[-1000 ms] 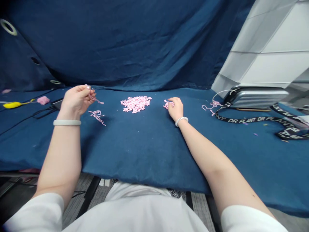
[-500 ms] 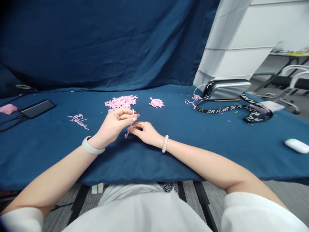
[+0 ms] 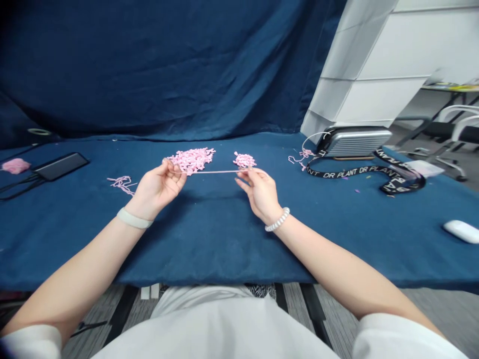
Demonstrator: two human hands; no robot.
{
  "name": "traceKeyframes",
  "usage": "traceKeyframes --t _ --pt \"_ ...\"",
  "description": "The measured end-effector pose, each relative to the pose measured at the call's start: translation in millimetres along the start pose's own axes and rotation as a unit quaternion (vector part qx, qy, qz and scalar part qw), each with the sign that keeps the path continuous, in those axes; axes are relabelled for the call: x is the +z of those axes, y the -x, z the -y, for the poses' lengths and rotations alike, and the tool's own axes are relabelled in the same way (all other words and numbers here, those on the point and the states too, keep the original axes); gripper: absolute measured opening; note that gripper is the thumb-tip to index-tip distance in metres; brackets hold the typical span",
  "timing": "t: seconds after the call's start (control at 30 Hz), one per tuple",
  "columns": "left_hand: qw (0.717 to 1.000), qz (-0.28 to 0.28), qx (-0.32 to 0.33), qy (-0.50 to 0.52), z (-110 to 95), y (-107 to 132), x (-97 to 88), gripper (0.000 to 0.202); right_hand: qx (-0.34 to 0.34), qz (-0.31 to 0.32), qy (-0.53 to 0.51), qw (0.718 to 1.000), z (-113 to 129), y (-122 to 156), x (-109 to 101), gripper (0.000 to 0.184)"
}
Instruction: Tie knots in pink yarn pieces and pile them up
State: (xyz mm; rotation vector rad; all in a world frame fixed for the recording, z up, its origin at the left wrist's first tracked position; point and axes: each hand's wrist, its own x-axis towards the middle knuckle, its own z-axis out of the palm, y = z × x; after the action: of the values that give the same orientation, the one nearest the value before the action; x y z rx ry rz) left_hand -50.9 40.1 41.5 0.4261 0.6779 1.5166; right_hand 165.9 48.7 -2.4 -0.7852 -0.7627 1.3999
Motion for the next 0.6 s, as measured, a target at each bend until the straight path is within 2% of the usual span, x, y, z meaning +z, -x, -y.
traceKeyframes --t 0.1,0.23,0.33,0.6 --pt "1.0 -0.014 -0.001 -0.003 -0.1 -5.3 -4.2 0.021 0.002 -0.022 -0.053 0.998 5.9 -8.7 -3.9 0.018" --pt "1.0 -0.008 -0.002 -0.011 4.3 -8.0 -8.4 0.019 0.033 0.004 -0.101 0.994 9.7 -11.5 -5.0 0.011" --pt "1.0 -0.01 0.01 -0.017 4.5 -8.4 -9.5 0.019 0.044 0.019 -0.129 0.991 16.2 -10.9 -4.0 0.013" --pt "0.999 0.023 0.033 -0.014 -1.6 -2.8 -4.7 0.014 0.034 0.071 -0.067 0.995 30.6 -7.7 -4.9 0.022"
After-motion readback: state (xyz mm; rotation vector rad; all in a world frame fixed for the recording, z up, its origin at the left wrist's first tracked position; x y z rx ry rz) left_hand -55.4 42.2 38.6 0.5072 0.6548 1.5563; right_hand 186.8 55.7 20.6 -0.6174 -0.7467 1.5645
